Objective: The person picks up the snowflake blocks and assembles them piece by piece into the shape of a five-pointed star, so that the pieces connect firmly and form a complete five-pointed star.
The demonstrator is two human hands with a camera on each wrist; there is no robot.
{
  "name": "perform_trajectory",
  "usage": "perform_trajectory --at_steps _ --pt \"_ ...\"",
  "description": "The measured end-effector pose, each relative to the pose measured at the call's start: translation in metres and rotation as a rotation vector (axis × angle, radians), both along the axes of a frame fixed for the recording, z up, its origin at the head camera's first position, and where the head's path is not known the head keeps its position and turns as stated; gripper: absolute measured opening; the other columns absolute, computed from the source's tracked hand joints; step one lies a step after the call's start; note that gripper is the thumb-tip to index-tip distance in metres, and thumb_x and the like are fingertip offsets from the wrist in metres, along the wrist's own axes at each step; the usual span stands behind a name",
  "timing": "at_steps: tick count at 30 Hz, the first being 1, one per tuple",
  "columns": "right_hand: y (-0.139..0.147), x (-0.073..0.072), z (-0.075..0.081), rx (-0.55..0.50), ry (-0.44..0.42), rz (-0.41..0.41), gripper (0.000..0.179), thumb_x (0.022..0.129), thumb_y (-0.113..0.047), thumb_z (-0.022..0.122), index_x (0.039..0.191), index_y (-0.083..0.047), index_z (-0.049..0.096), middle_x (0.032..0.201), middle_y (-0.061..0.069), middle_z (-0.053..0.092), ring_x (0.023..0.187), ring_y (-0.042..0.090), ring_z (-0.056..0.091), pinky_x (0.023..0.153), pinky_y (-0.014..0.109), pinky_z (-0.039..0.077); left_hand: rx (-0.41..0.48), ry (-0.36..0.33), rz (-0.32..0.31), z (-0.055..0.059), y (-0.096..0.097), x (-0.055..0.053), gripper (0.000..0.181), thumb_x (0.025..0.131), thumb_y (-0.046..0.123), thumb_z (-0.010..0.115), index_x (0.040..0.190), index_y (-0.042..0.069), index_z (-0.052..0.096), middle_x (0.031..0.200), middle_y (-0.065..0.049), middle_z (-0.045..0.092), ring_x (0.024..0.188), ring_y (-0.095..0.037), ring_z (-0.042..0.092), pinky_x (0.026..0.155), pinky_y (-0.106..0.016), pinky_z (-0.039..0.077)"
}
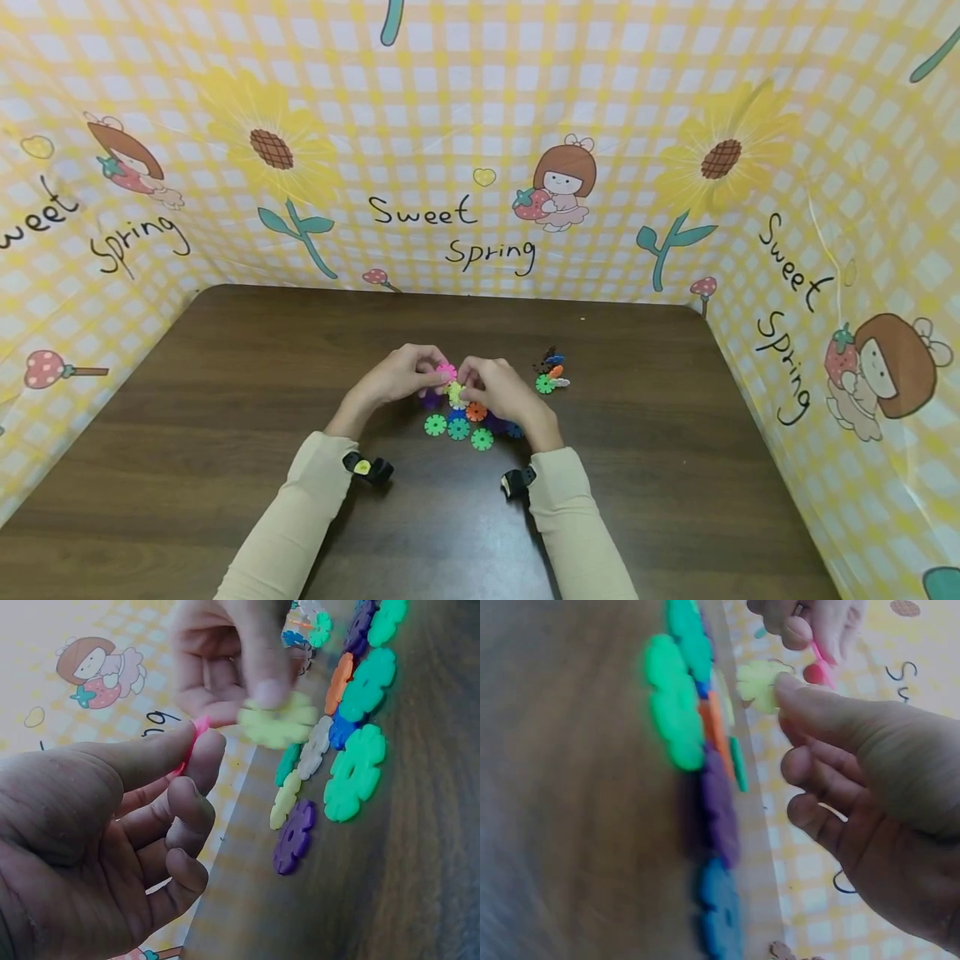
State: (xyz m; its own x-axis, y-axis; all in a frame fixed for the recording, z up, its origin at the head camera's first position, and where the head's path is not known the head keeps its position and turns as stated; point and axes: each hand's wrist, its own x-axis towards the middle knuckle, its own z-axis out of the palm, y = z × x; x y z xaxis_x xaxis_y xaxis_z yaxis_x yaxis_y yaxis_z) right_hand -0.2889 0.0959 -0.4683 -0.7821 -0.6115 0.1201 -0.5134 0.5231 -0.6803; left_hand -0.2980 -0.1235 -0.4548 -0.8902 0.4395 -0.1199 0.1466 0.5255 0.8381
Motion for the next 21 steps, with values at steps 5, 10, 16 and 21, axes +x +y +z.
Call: perform_trajectory --at_steps 5,10,16,21 --pt "0.007 -0.001 0.006 -0.052 0.079 -0.071 0.005 0.095 -0.014 0.070 0.097 -0.010 0.069 0.081 -0.004 0.064 0.071 0.008 0.058 0.066 0.026 0.051 0.044 -0.028 0.001 0.002 0.000 0.001 0.015 0.099 0.018 0.065 0.105 0.004 0.068 0.077 -0.005 0.071 0.062 -0.015 0.058 0.060 -0.031 0.049" --pt "0.009 0.000 0.011 -0.071 0.100 -0.085 0.004 0.095 -0.015 0.070 0.093 -0.012 0.068 0.082 -0.004 0.064 0.073 0.011 0.059 0.066 0.027 0.052 0.098 -0.053 0.012 0.005 -0.001 0.002 0.016 0.100 0.015 0.063 0.106 0.002 0.068 0.078 -0.009 0.072 0.059 -0.014 0.057 0.059 -0.032 0.048" --pt "0.008 0.001 0.013 -0.080 0.149 -0.101 0.005 0.095 -0.014 0.070 0.091 -0.013 0.067 0.086 -0.004 0.063 0.076 0.010 0.060 0.066 0.027 0.052 0.162 -0.090 0.023 0.006 -0.002 0.002 0.019 0.102 0.014 0.060 0.107 -0.002 0.068 0.081 -0.018 0.072 0.056 -0.014 0.055 0.057 -0.031 0.047" --pt "0.006 0.003 0.014 -0.087 0.212 -0.102 0.006 0.094 -0.012 0.072 0.090 -0.012 0.067 0.086 -0.003 0.062 0.075 0.010 0.059 0.066 0.027 0.052 0.197 -0.109 0.033 0.007 0.001 0.004 0.018 0.102 0.012 0.059 0.106 -0.004 0.066 0.084 -0.023 0.072 0.055 -0.013 0.055 0.057 -0.029 0.047"
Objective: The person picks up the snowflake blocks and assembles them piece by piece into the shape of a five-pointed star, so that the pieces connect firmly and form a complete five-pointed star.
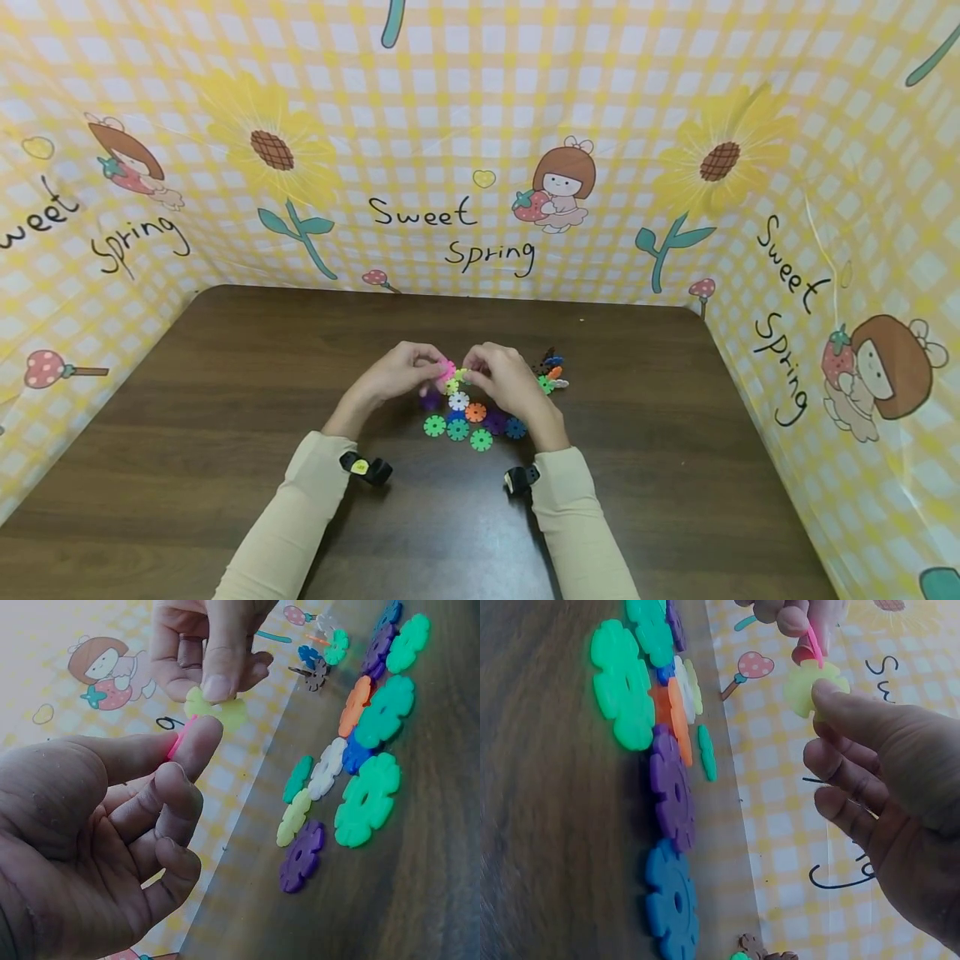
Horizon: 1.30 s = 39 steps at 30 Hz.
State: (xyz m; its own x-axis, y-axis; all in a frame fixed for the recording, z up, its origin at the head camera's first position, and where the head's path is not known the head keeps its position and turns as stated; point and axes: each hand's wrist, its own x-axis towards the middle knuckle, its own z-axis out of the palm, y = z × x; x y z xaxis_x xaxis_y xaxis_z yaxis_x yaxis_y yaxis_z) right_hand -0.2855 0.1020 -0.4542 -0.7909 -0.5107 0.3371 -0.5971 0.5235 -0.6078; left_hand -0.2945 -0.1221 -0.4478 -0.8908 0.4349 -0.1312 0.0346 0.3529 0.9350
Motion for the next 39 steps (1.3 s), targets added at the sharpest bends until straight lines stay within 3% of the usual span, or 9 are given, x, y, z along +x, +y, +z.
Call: perform_trajectory --at_steps 7,13,17,22,26,31,39 --pt "-0.005 0.002 -0.001 -0.031 0.121 0.013 0.006 0.090 -0.006 0.074 0.087 -0.008 0.069 0.085 -0.001 0.063 0.075 0.011 0.061 0.067 0.025 0.053 0.010 -0.020 0.039 -0.001 0.005 0.002 0.015 0.101 0.009 0.059 0.100 -0.004 0.066 0.076 -0.012 0.073 0.054 -0.012 0.055 0.055 -0.027 0.046" --pt "-0.010 0.002 0.000 -0.058 0.203 0.012 0.009 0.087 -0.003 0.077 0.083 -0.007 0.070 0.082 0.001 0.064 0.072 0.012 0.063 0.065 0.023 0.054 0.040 -0.042 0.071 0.000 0.005 0.003 0.015 0.101 0.010 0.060 0.096 -0.004 0.066 0.075 -0.013 0.073 0.055 -0.017 0.053 0.053 -0.026 0.040" --pt "-0.012 0.000 0.000 -0.063 0.213 0.001 0.007 0.088 -0.006 0.076 0.084 -0.006 0.071 0.083 0.001 0.064 0.073 0.012 0.063 0.067 0.023 0.054 0.050 -0.040 0.078 0.002 0.006 0.002 0.017 0.100 0.012 0.061 0.097 -0.005 0.064 0.078 -0.014 0.074 0.054 -0.015 0.053 0.053 -0.026 0.039" --pt "-0.010 -0.001 -0.002 -0.077 0.093 -0.040 0.004 0.090 -0.010 0.075 0.090 -0.007 0.072 0.085 0.001 0.063 0.075 0.013 0.062 0.067 0.026 0.054 0.045 -0.039 0.052 0.005 0.007 0.001 0.020 0.101 0.015 0.062 0.099 -0.004 0.064 0.084 -0.018 0.074 0.055 -0.015 0.053 0.055 -0.027 0.043" --pt "-0.010 -0.002 -0.010 0.037 -0.036 -0.039 0.012 0.092 -0.015 0.074 0.100 -0.008 0.073 0.092 0.002 0.065 0.077 0.012 0.060 0.067 0.026 0.053 0.017 -0.061 -0.001 0.005 0.007 0.003 0.017 0.101 0.014 0.060 0.103 -0.003 0.060 0.088 -0.021 0.073 0.056 -0.015 0.054 0.057 -0.026 0.047" --pt "-0.012 -0.004 -0.020 0.184 -0.113 -0.012 0.021 0.091 -0.017 0.076 0.105 -0.003 0.070 0.095 0.006 0.064 0.079 0.014 0.061 0.070 0.028 0.054 0.015 -0.069 -0.025 0.006 0.007 0.004 0.016 0.101 0.011 0.060 0.108 -0.003 0.055 0.089 -0.023 0.073 0.056 -0.016 0.056 0.057 -0.026 0.048" --pt "-0.015 -0.001 -0.026 0.254 -0.220 -0.012 0.023 0.087 -0.022 0.081 0.102 -0.008 0.070 0.095 0.004 0.059 0.083 0.015 0.056 0.075 0.030 0.051 0.054 -0.106 -0.043 0.003 0.003 0.002 0.017 0.102 0.011 0.057 0.110 -0.002 0.049 0.090 -0.019 0.074 0.058 -0.019 0.056 0.059 -0.027 0.047"
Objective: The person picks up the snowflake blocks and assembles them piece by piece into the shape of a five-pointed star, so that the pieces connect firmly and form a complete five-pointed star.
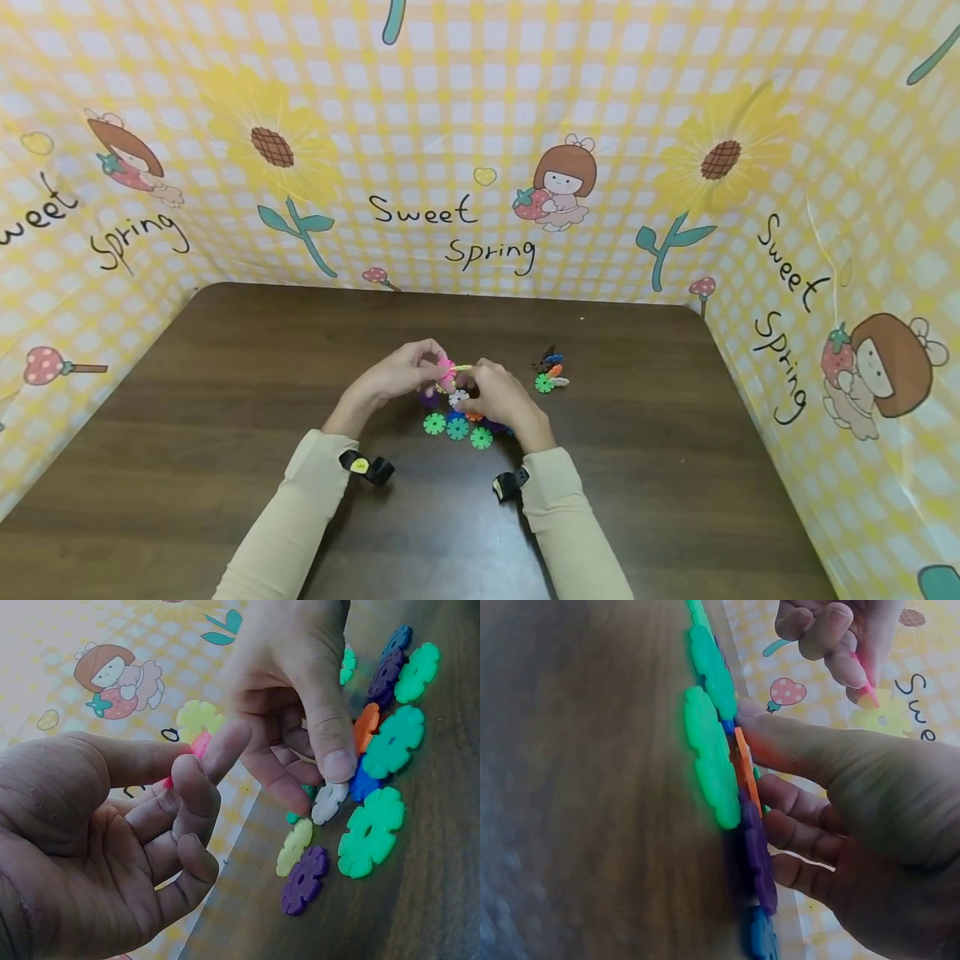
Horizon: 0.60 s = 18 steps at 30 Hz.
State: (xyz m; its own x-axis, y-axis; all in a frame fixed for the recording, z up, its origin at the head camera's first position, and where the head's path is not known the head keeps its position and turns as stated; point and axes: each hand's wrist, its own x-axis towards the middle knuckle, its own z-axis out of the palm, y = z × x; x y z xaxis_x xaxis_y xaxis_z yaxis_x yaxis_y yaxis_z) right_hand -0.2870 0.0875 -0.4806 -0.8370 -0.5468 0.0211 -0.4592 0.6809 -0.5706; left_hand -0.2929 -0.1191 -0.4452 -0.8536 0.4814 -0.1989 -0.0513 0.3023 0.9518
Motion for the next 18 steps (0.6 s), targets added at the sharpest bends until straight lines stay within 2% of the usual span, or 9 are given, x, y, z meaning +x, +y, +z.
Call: perform_trajectory --at_steps 4,7,11,15,18 --pt "0.000 0.001 0.001 0.010 -0.010 0.029 0.023 0.088 -0.020 0.080 0.103 -0.007 0.070 0.096 0.002 0.059 0.087 0.015 0.055 0.078 0.031 0.051 -0.002 -0.002 0.018 0.001 -0.001 0.000 0.015 0.102 0.011 0.056 0.110 0.000 0.049 0.090 -0.016 0.075 0.060 -0.020 0.057 0.060 -0.028 0.046" --pt "0.001 0.000 0.002 0.017 -0.013 0.041 0.023 0.088 -0.019 0.079 0.103 -0.006 0.067 0.095 0.001 0.059 0.085 0.014 0.055 0.078 0.031 0.050 -0.029 0.035 0.034 0.002 -0.001 0.000 0.012 0.103 0.013 0.056 0.108 0.002 0.053 0.091 -0.017 0.072 0.063 -0.021 0.058 0.061 -0.030 0.045" --pt "0.002 0.000 0.006 -0.003 -0.022 0.051 0.021 0.090 -0.014 0.076 0.104 -0.006 0.062 0.091 0.001 0.062 0.082 0.014 0.058 0.075 0.031 0.051 -0.076 0.097 0.063 0.001 -0.001 0.001 0.012 0.103 0.017 0.057 0.105 0.006 0.060 0.087 -0.019 0.062 0.069 -0.024 0.055 0.062 -0.033 0.044" --pt "0.003 0.001 0.011 -0.046 -0.010 0.046 0.017 0.093 -0.011 0.073 0.105 -0.006 0.062 0.093 0.003 0.067 0.085 0.016 0.063 0.076 0.031 0.053 -0.095 0.140 0.107 0.001 -0.002 0.000 0.014 0.103 0.020 0.059 0.102 0.008 0.066 0.089 -0.012 0.057 0.081 -0.027 0.053 0.069 -0.032 0.042" --pt "0.003 0.001 0.016 -0.080 0.022 0.028 0.012 0.094 -0.012 0.071 0.103 -0.006 0.065 0.095 0.004 0.069 0.087 0.016 0.065 0.077 0.031 0.055 -0.080 0.137 0.142 0.001 -0.003 0.000 0.016 0.102 0.022 0.060 0.101 0.008 0.067 0.088 -0.008 0.058 0.084 -0.024 0.052 0.072 -0.030 0.041"
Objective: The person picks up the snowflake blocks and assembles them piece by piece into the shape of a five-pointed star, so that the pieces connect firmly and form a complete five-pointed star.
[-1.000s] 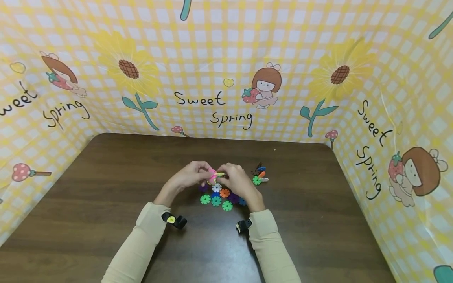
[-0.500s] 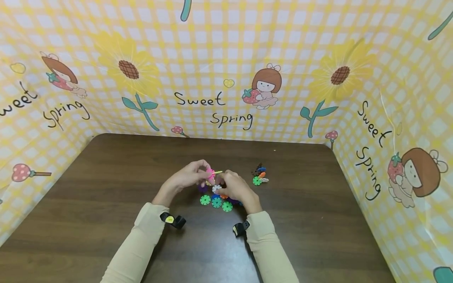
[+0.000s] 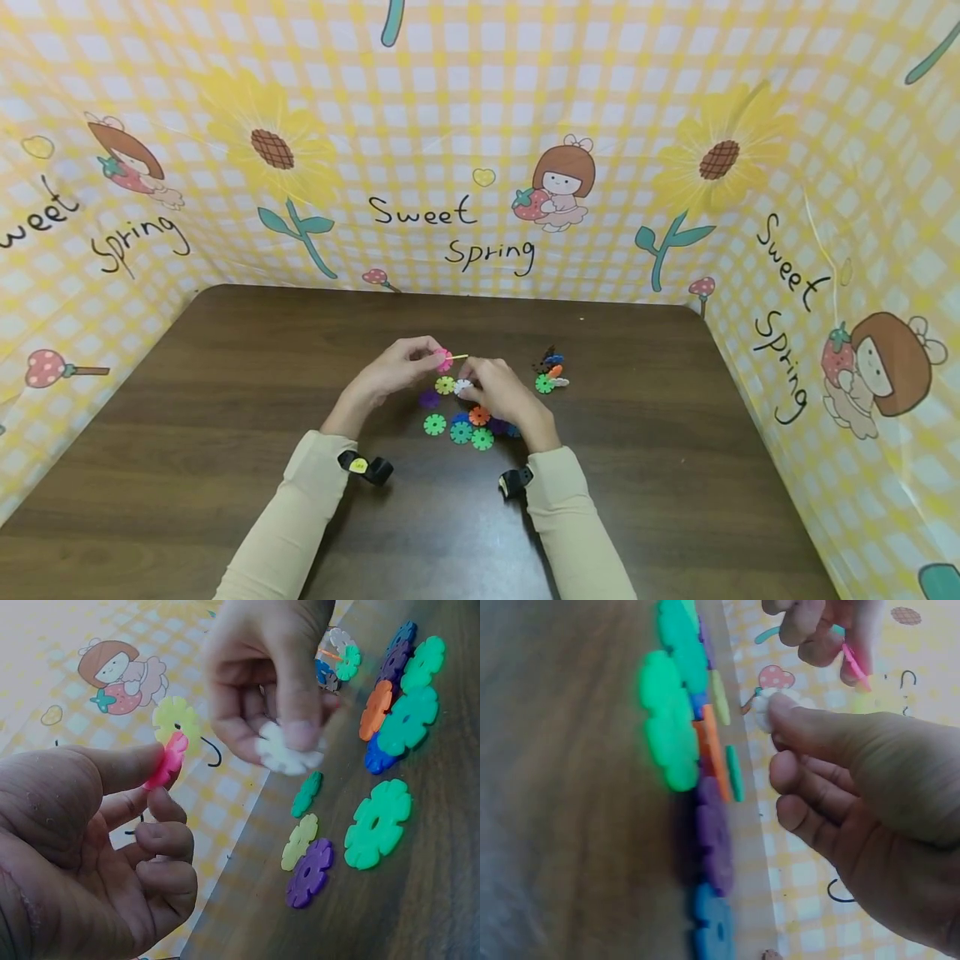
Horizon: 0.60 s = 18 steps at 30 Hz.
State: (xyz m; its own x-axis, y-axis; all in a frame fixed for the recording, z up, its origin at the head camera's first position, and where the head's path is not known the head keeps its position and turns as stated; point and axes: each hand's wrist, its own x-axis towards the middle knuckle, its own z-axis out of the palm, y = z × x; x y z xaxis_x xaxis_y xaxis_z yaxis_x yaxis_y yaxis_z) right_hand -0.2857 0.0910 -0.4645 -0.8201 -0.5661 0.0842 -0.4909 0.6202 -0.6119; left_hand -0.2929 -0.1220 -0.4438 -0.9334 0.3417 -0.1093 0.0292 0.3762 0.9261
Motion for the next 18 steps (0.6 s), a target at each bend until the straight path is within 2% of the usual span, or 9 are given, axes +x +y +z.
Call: perform_trajectory --at_steps 4,8,13,18 --pt "0.001 0.001 0.007 -0.038 0.055 -0.046 0.010 0.096 -0.015 0.070 0.100 -0.007 0.066 0.091 0.003 0.069 0.079 0.013 0.063 0.071 0.029 0.054 0.037 -0.037 0.023 0.000 -0.001 -0.002 0.017 0.101 0.022 0.061 0.100 0.005 0.067 0.082 -0.006 0.058 0.073 -0.018 0.049 0.067 -0.031 0.041" --pt "0.004 0.002 0.012 -0.073 0.081 -0.088 0.013 0.096 -0.019 0.069 0.099 -0.007 0.064 0.084 0.000 0.065 0.069 0.011 0.057 0.064 0.027 0.050 0.046 -0.059 0.018 0.000 0.000 -0.002 0.018 0.101 0.021 0.061 0.100 0.004 0.066 0.077 -0.008 0.059 0.065 -0.017 0.048 0.066 -0.034 0.041" --pt "0.006 0.002 0.013 -0.122 0.057 -0.090 0.014 0.097 -0.020 0.067 0.095 -0.010 0.058 0.076 -0.002 0.062 0.060 0.011 0.055 0.056 0.025 0.048 0.063 -0.059 -0.004 0.002 0.000 0.000 0.019 0.102 0.020 0.061 0.100 0.002 0.066 0.074 -0.012 0.058 0.062 -0.017 0.048 0.067 -0.036 0.042" --pt "0.007 0.003 0.013 -0.163 0.039 -0.075 0.014 0.098 -0.019 0.066 0.095 -0.010 0.056 0.076 -0.001 0.061 0.057 0.012 0.058 0.054 0.025 0.050 0.067 -0.074 -0.008 0.003 0.000 0.002 0.018 0.101 0.018 0.061 0.099 0.001 0.066 0.078 -0.019 0.062 0.061 -0.017 0.049 0.067 -0.034 0.042"
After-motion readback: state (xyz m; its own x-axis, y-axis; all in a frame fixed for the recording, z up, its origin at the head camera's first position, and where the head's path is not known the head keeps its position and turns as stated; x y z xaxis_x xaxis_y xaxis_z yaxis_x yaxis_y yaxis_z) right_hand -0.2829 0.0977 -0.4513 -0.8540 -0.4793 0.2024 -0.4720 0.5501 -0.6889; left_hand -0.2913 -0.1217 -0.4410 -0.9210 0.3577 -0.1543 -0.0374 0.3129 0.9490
